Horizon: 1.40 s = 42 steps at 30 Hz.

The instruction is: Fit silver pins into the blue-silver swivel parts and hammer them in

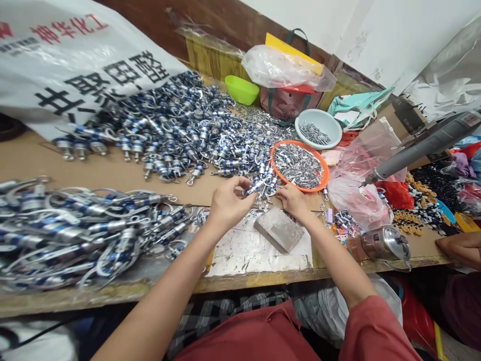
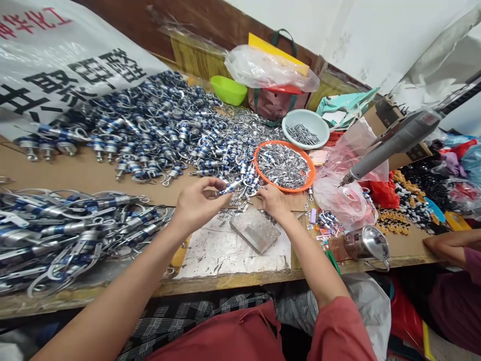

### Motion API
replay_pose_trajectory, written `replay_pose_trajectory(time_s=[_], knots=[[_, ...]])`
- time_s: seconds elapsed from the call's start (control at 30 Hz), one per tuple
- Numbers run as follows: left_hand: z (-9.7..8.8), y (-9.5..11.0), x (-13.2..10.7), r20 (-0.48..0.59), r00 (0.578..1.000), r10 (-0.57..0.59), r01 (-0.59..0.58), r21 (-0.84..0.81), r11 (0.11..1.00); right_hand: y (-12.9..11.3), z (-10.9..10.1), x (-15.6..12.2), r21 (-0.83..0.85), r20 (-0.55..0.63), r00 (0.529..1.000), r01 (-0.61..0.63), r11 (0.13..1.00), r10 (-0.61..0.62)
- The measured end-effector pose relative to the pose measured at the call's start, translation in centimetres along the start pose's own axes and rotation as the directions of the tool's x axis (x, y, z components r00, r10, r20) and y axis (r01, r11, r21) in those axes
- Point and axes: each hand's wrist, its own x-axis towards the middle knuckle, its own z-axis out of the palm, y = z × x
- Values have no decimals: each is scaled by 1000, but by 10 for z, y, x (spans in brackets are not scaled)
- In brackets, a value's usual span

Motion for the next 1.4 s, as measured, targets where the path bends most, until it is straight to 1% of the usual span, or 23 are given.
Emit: replay_pose_trajectory(time_s=[0.03, 0.07, 0.17, 0.27, 0.37, 0.47, 0.57, 0.63, 0.73, 0.83, 0.87, 0.93, 1.0, 1.03, 1.1, 1.13, 1.2, 1.3, 1.4], knots=[[-3, 2, -10, 50, 998, 29, -23, -116, 993, -1, -2, 0, -15, 1, 1000, -10, 1000, 10], [-4, 4, -21, 92, 994, 63, -45, -195, 980, -2, -3, 0, -30, 5, 1000, -19, 999, 19], [-3, 3, -53, 168, 976, 139, -76, -336, 939, -4, -8, 1, -75, 23, 999, -39, 996, 41], [7, -3, -76, 160, 966, 205, -138, -351, 926, -6, -10, 0, -124, 46, 997, -53, 991, 59], [18, -8, -86, 115, 957, 267, -218, -328, 919, -9, -14, -1, -154, 61, 996, -62, 986, 72], [23, -9, -89, 77, 959, 271, -230, -343, 911, -14, -20, -2, -158, 61, 995, -72, 985, 83], [24, -7, -88, 44, 973, 226, -194, -370, 909, -17, -24, -2, -137, 56, 995, -76, 988, 84], [23, -6, -88, 33, 982, 185, -158, -380, 911, -14, -24, -1, -104, 44, 995, -81, 991, 86], [23, -5, -89, 33, 990, 139, -116, -384, 916, -4, -24, -5, -26, -6, 995, -101, 995, 101], [25, -7, -92, 16, 996, 87, -74, -385, 920, -1, -30, -18, 46, -83, 988, -127, 991, 130], [26, -8, -93, 13, 998, 61, -51, -391, 919, -4, -33, -26, 103, -129, 982, -128, 986, 141], [27, -9, -94, 19, 1000, 15, -6, -411, 912, -16, -41, -43, 303, -219, 964, -83, 949, 154], [28, -9, -94, 23, 1000, -2, 12, -422, 907, -35, -49, -61, 531, -260, 956, 26, 847, 133], [28, -9, -94, 18, 1000, -1, 8, -416, 909, -44, -53, -69, 605, -258, 961, 80, 792, 100], [27, -8, -94, 1, 1000, 8, -7, -384, 923, -59, -58, -81, 660, -238, 971, 145, 737, 23], [27, -8, -94, -7, 1000, 14, -16, -366, 931, -65, -59, -84, 665, -237, 972, 158, 730, 5], [25, -7, -93, -14, 1000, 28, -31, -337, 941, -70, -59, -89, 666, -243, 970, 152, 730, 20], [24, -6, -93, -25, 997, 75, -79, -318, 945, -70, -54, -93, 679, -256, 964, 131, 722, 67], [23, -4, -92, -17, 992, 122, -120, -334, 935, -69, -50, -98, 680, -287, 956, 157, 716, 62]])
